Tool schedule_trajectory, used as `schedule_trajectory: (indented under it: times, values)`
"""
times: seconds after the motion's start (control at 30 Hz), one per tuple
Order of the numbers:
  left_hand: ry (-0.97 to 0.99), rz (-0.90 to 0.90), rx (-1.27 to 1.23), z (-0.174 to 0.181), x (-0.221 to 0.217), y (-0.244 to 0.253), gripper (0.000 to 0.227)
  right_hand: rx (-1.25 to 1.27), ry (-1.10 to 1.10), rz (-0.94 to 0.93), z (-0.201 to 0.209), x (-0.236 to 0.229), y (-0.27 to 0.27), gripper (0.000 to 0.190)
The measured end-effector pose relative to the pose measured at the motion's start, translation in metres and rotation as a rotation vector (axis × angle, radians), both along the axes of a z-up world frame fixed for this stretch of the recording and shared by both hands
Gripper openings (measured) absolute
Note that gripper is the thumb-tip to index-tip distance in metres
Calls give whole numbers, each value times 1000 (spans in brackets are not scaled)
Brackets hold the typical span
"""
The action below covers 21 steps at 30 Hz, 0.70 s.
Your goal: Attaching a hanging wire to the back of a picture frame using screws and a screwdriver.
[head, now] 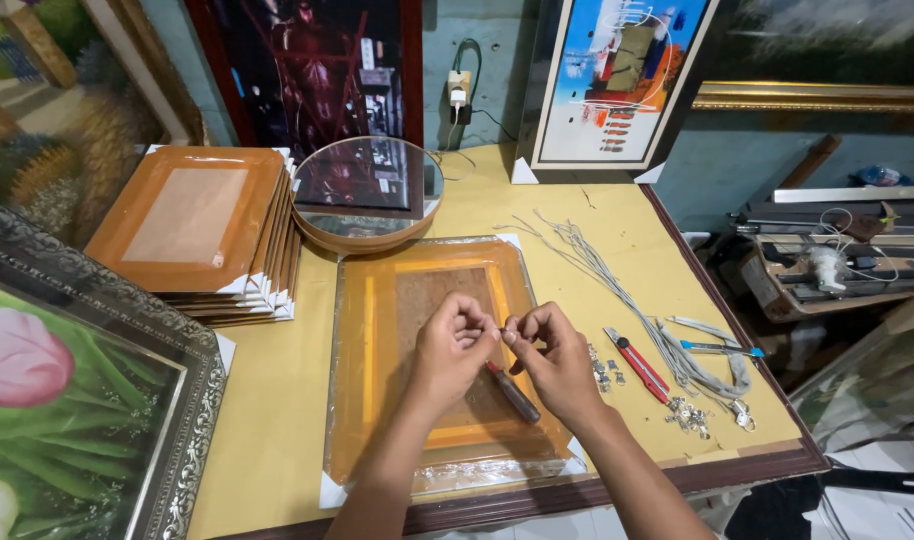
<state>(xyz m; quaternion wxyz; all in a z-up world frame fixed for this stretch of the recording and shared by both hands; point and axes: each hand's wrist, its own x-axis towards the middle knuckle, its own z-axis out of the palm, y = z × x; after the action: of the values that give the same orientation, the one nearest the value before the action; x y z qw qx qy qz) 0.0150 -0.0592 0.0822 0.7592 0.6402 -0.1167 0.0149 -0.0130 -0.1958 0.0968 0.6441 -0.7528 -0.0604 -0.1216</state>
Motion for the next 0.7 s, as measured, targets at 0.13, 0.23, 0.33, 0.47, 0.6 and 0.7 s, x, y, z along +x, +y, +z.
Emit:
schedule_trajectory:
  times: [0.13, 0.23, 0.33, 0.47, 0.6, 0.7]
  values:
    - [86, -34, -59, -9, 6, 9, 29, -11, 121, -19, 18, -5, 10, 28]
    - [158, -46, -23, 15, -7, 16, 37, -91, 220, -37, 16, -4, 14, 15]
    - [138, -13, 50, 25, -15, 18, 37, -28, 283, -62, 10, -1, 18, 16]
    - [-13, 116, 166, 0, -7, 9, 30, 187, 394, -66, -3, 6, 27, 17]
    - [46, 176, 168, -22, 2, 12, 31, 350, 490, -85, -16, 12, 37, 14]
    - [238, 186, 117, -48, 9, 31, 33, 284, 559, -89, -44, 18, 32, 24]
